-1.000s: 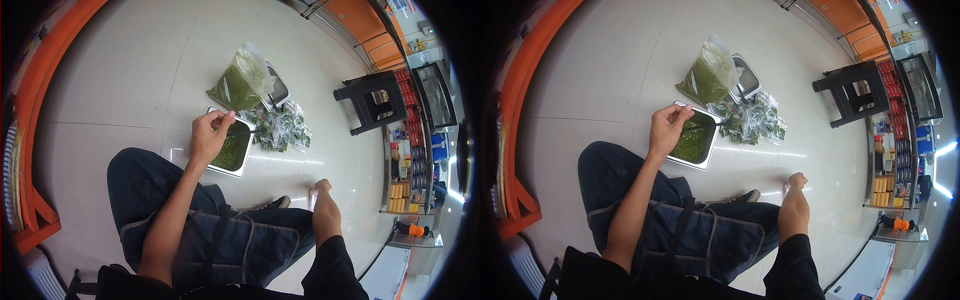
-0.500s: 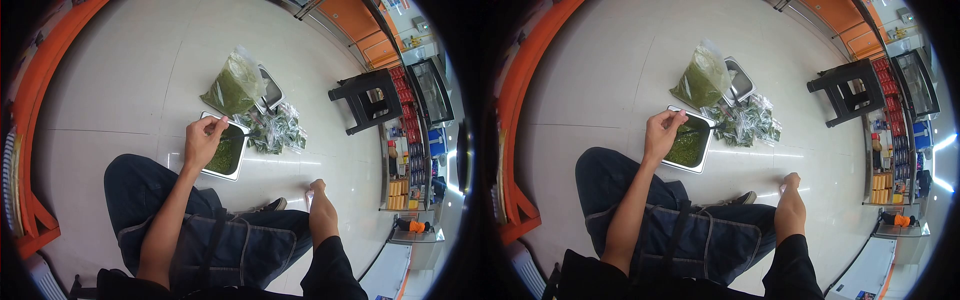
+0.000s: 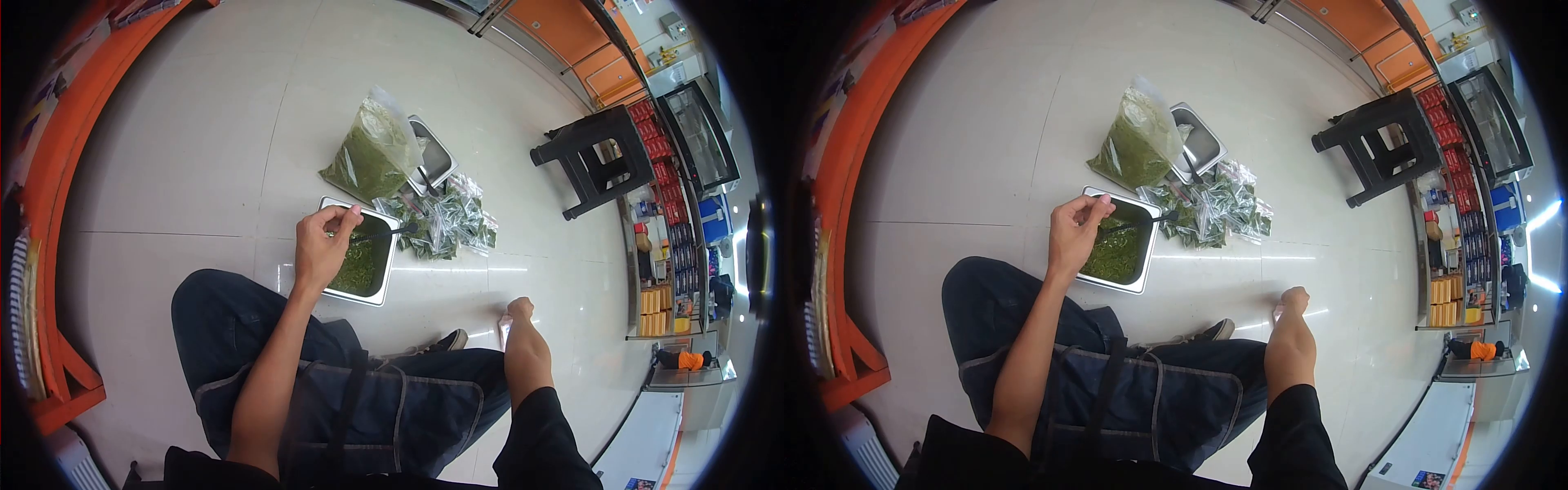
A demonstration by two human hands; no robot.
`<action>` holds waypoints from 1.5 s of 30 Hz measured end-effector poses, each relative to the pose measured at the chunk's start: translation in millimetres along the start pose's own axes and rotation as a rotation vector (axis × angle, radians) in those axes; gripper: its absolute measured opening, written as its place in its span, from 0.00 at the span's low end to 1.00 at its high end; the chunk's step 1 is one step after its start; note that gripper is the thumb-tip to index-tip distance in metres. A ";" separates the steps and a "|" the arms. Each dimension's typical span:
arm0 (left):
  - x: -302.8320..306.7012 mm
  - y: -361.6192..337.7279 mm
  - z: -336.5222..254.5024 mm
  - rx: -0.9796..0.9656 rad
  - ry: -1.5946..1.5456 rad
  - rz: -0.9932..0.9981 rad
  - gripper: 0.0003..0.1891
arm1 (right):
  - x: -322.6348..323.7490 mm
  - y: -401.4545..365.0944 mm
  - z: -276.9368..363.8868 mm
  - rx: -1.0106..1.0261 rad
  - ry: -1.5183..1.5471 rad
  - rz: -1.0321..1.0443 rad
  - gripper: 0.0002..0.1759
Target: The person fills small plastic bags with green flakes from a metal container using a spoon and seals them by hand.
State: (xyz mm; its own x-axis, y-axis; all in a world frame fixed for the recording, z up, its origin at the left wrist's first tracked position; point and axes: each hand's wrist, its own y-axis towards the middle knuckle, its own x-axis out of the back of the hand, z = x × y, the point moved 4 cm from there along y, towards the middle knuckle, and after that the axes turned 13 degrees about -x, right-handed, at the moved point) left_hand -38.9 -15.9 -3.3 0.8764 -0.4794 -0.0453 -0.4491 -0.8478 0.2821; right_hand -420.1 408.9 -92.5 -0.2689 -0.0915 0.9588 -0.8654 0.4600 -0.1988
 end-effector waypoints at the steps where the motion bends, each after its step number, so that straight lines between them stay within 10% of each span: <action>1: -0.2 -0.1 -0.5 -0.003 -0.001 0.000 0.19 | 0.8 1.6 1.5 0.025 -0.015 -0.076 0.12; 11: -0.3 -0.3 -1.2 -0.010 -0.009 0.005 0.19 | 46.7 -38.4 16.7 -0.050 0.176 -0.186 0.14; 15: -2.8 -1.5 -4.6 -0.016 -0.013 0.025 0.18 | 106.2 -49.1 71.1 0.349 0.368 -0.460 0.11; 21: -35.5 -24.6 1.2 0.189 -0.423 0.342 0.21 | 186.9 -270.5 86.8 1.131 1.030 0.417 0.07; 25: -46.0 -37.4 -28.7 0.300 -0.638 0.584 0.19 | 162.6 -339.7 68.2 1.060 1.024 0.762 0.09; 35: -37.9 -32.6 -12.4 0.280 -0.562 0.420 0.09 | 134.8 -341.6 83.9 1.098 1.007 0.737 0.09; 37: -38.3 -34.8 -7.1 0.271 -0.485 0.387 0.08 | 161.9 -361.4 70.6 1.299 0.975 -0.101 0.13; 40: -36.6 -33.9 1.4 0.247 -0.399 0.351 0.08 | 178.1 -389.7 53.2 1.496 0.916 -0.335 0.17; 45: -47.8 -40.6 -12.3 0.238 -0.511 0.359 0.09 | 143.1 -402.5 60.4 1.570 0.734 -0.101 0.16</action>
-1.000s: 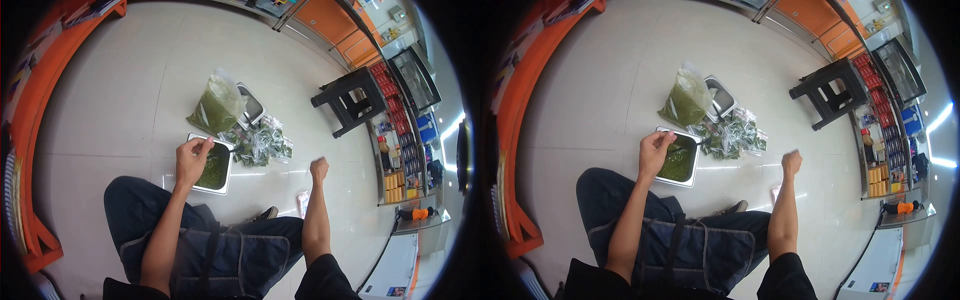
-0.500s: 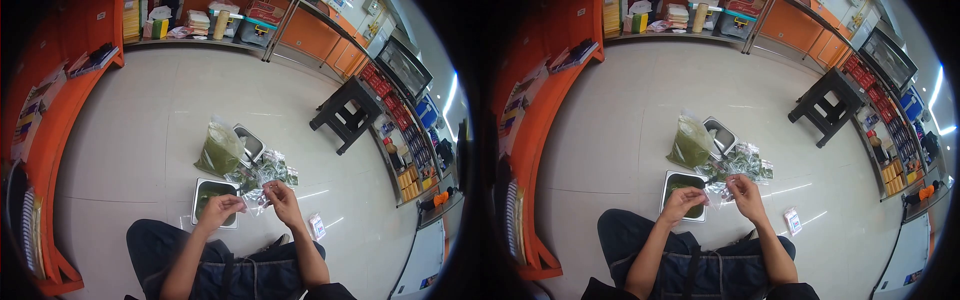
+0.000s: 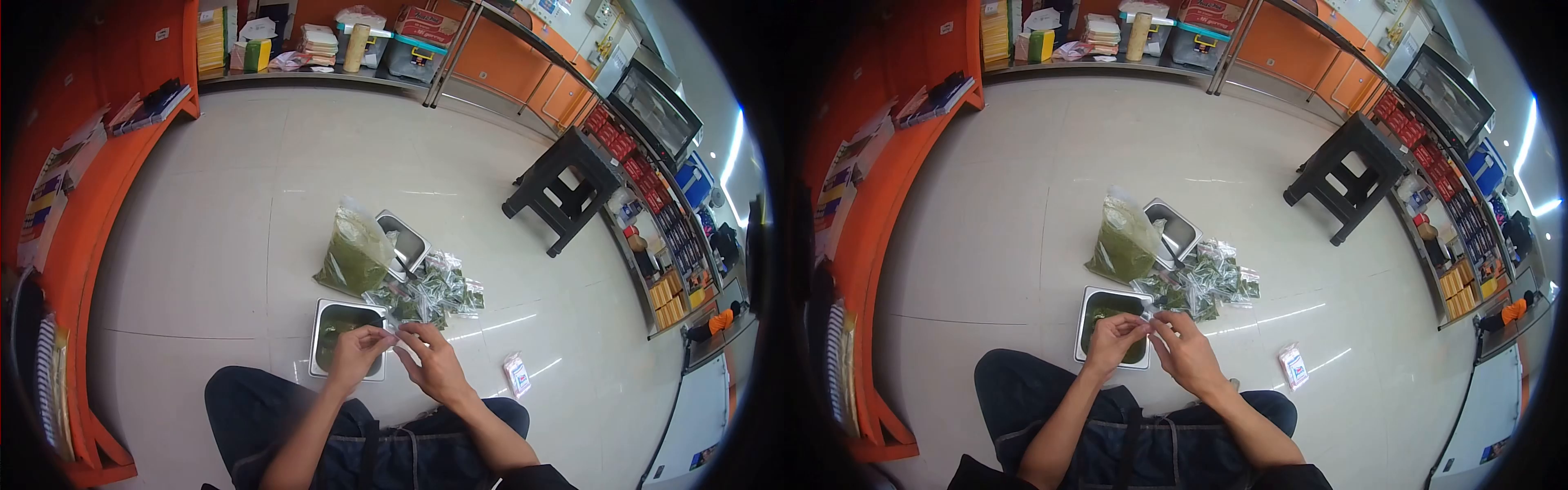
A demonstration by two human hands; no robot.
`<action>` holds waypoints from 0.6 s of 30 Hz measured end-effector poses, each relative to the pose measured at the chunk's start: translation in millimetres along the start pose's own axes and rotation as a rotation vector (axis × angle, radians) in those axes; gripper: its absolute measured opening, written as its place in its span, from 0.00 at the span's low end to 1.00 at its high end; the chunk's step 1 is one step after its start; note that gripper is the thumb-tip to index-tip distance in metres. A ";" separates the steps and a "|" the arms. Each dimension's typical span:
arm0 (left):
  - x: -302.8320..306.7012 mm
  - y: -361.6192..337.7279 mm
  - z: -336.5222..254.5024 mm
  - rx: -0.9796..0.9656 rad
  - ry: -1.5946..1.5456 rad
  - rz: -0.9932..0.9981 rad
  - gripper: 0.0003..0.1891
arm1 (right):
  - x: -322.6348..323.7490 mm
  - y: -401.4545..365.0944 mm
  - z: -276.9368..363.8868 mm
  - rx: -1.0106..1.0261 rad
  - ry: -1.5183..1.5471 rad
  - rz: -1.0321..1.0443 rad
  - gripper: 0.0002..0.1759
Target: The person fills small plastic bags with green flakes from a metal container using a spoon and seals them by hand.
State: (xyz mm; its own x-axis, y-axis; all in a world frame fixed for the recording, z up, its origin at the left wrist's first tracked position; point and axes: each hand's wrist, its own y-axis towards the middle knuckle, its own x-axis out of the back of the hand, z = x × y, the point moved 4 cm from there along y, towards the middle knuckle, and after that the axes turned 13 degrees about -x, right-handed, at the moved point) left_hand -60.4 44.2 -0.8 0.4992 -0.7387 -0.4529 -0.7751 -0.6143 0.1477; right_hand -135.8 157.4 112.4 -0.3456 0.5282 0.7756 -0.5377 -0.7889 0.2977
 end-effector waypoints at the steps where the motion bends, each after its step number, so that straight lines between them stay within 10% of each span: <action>1: -1.7 -0.5 -0.6 0.006 0.001 -0.002 0.09 | -5.6 0.3 -6.1 0.015 -0.031 0.002 0.14; 18: 3.5 -7.7 2.9 0.019 0.075 -0.101 0.12 | -9.0 0.2 -11.4 -0.051 0.006 0.153 0.10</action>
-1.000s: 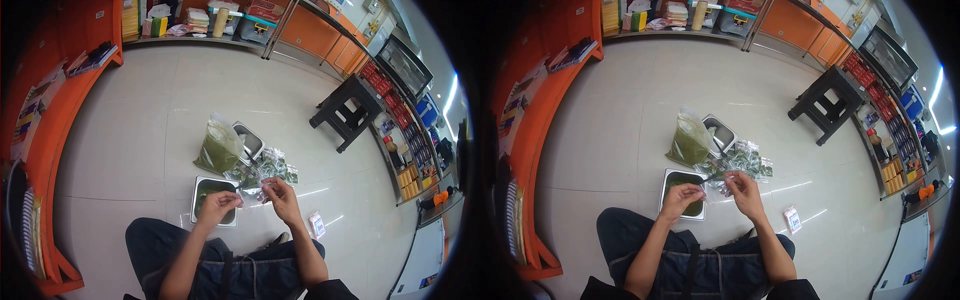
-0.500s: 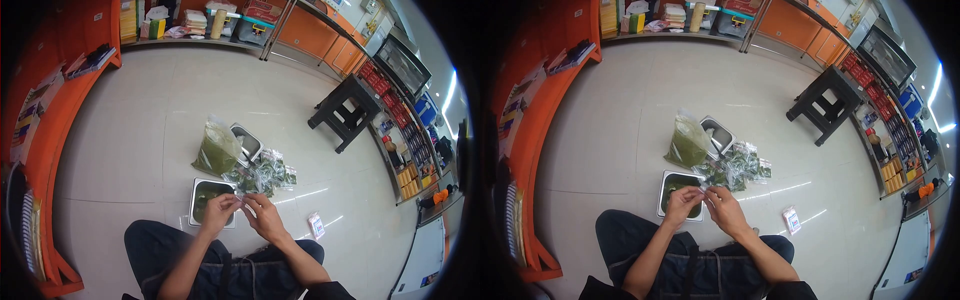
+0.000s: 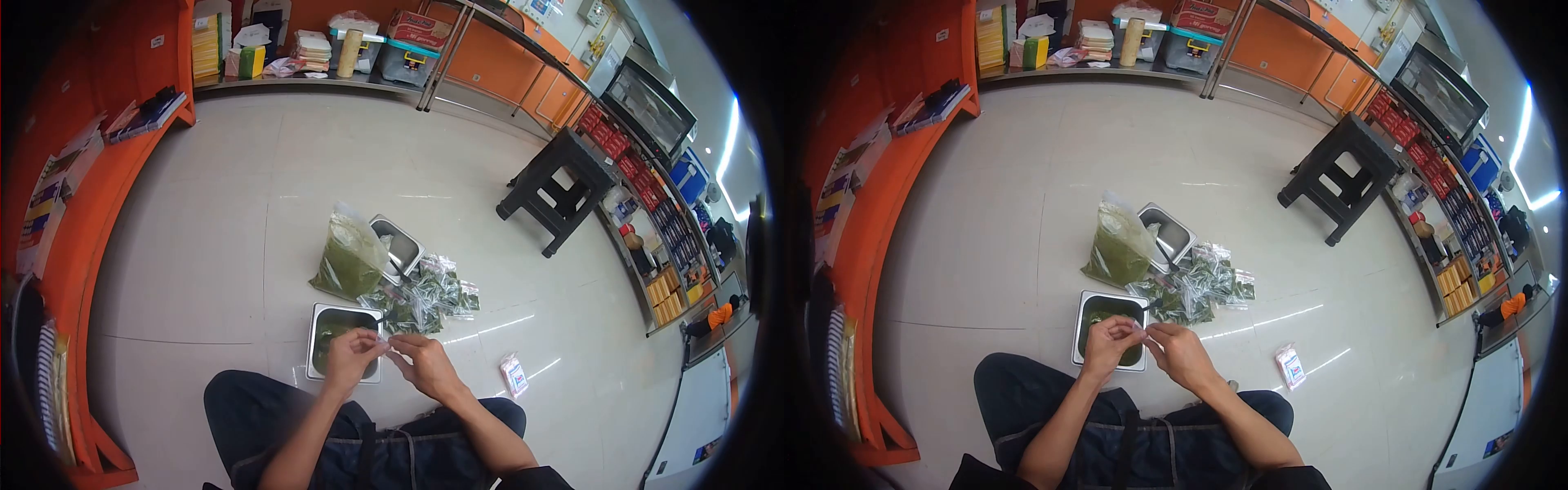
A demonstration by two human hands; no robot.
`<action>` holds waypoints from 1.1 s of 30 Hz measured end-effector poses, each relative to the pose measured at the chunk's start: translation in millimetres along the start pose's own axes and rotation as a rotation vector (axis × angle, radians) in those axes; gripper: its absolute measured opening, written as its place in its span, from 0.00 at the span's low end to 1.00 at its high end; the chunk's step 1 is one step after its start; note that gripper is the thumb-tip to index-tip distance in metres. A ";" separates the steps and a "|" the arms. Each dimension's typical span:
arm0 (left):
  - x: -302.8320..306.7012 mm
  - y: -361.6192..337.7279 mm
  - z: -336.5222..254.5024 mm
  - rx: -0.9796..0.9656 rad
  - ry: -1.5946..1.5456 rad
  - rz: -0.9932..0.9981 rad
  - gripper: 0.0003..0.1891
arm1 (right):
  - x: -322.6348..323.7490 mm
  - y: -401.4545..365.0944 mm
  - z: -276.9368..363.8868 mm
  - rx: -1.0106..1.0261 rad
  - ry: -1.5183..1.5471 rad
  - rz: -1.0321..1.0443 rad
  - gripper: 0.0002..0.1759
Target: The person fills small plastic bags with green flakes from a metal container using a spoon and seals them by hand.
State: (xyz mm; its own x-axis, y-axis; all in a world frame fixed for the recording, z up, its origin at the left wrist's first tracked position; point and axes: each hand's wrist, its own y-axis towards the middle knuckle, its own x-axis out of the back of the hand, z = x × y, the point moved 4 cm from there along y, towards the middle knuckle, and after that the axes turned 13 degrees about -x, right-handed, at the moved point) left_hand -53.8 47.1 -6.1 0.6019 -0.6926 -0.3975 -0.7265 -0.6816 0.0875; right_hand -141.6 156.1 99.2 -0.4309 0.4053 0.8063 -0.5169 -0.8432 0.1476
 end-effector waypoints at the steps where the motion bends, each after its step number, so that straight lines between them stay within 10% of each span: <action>1: -1.1 1.3 -0.2 0.006 -0.013 0.008 0.12 | 1.8 0.0 -0.9 0.004 0.000 -0.009 0.10; 33: 1.5 4.9 2.1 -0.007 -0.121 0.040 0.09 | -10.3 5.1 -30.3 -0.387 0.429 0.433 0.10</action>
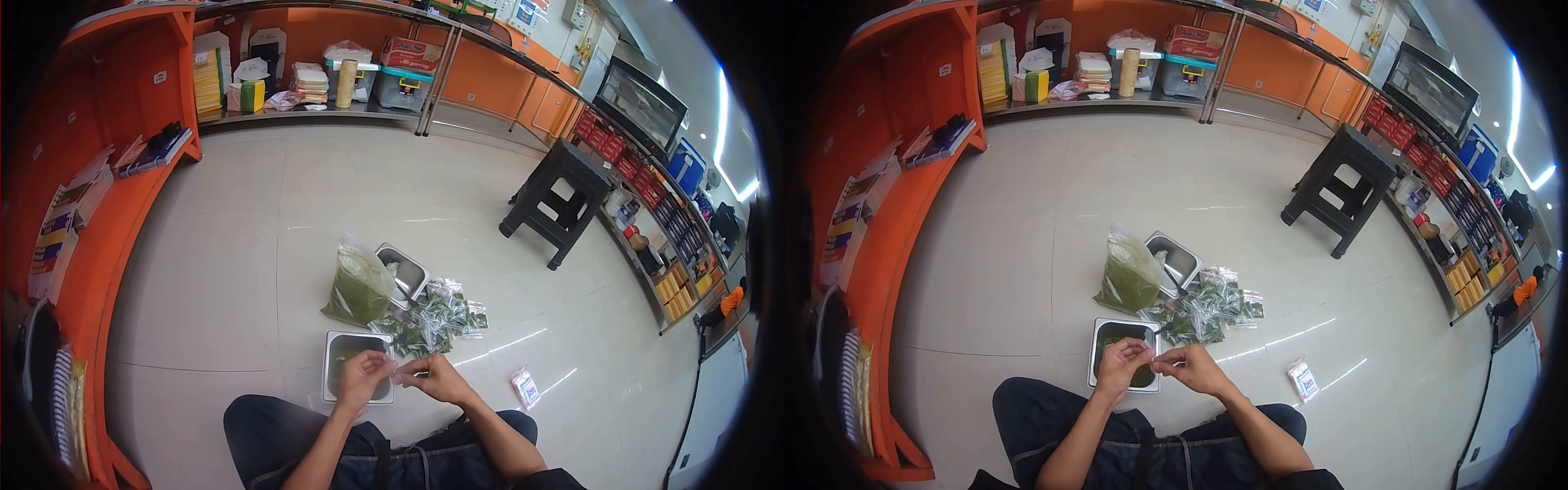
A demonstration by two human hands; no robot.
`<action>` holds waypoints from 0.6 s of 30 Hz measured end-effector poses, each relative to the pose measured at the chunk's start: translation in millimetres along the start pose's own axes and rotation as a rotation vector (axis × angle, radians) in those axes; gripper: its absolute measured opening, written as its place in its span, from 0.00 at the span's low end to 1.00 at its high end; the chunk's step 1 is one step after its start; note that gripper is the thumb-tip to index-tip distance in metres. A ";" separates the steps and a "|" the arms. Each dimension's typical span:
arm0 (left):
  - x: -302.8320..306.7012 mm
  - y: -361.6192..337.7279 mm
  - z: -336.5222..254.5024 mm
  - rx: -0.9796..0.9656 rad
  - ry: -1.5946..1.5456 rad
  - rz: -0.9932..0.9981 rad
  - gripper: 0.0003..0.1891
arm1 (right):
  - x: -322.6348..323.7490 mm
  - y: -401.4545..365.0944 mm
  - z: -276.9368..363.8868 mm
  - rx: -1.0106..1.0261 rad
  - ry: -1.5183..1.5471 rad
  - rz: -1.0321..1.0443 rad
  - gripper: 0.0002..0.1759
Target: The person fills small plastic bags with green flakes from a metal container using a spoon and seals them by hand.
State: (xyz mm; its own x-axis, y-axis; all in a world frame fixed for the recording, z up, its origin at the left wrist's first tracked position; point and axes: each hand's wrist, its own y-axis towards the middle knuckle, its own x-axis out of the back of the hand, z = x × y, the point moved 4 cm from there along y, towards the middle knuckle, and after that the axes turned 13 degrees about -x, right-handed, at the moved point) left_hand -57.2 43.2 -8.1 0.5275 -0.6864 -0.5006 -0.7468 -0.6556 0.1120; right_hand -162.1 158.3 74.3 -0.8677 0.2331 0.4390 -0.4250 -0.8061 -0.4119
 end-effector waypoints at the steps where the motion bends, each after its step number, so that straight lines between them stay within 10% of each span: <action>1: 0.6 -0.1 -0.3 0.000 0.004 -0.001 0.09 | -0.4 1.0 -1.4 0.000 0.000 0.002 0.10; 13: -2.2 -2.5 -0.2 0.010 0.007 0.013 0.09 | 1.9 -0.2 -2.4 -0.011 0.069 -0.132 0.14; 18: -1.8 1.0 -0.9 -0.021 -0.003 -0.005 0.09 | 0.9 -3.7 26.6 0.341 -0.319 -0.263 0.11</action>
State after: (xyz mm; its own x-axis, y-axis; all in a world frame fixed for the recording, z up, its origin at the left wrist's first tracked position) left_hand -58.5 43.5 -6.3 0.5295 -0.6823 -0.5041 -0.7356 -0.6652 0.1276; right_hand -154.5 147.0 97.5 -0.5991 0.3173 0.7352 -0.4640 -0.8858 0.0042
